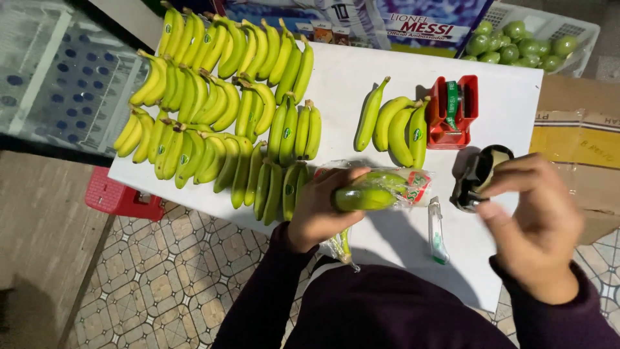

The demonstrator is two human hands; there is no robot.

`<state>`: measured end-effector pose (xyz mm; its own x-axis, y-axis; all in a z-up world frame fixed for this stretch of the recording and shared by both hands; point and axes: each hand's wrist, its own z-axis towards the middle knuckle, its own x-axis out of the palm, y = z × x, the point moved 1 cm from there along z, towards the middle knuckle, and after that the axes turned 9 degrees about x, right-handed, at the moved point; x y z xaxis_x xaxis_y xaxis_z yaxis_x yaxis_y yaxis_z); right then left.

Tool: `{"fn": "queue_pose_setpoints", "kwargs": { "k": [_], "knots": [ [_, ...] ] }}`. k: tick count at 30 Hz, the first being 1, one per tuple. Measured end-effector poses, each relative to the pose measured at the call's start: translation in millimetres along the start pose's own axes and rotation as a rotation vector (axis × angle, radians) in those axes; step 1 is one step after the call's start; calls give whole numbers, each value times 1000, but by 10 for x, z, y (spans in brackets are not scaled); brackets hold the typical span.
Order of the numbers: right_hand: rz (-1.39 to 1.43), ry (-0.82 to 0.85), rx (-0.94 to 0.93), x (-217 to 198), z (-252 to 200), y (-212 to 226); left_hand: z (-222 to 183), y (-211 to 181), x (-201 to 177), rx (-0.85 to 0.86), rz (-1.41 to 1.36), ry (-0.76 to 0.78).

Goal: Wrapping bunches of green bananas in plastic bags and sealing them with a tape dispenser on a table.

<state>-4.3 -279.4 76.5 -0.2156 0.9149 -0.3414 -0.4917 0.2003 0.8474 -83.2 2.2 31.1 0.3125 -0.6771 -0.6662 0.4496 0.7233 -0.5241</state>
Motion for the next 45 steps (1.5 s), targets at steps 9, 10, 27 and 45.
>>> {"fn": "queue_pose_setpoints", "kwargs": {
  "k": [9, 10, 27, 45],
  "knots": [
    [-315, 115, -49, 446, -23, 152, 31, -119, 45, -49, 110, 65],
    [-316, 118, -43, 438, -45, 159, 20, -127, 42, -53, 106, 69],
    [-124, 400, 3, 194, 86, -140, -33, -57, 28, -91, -169, 138],
    [42, 308, 425, 425, 273, -482, 188, -19, 75, -787, -902, 612]
  ]
}}
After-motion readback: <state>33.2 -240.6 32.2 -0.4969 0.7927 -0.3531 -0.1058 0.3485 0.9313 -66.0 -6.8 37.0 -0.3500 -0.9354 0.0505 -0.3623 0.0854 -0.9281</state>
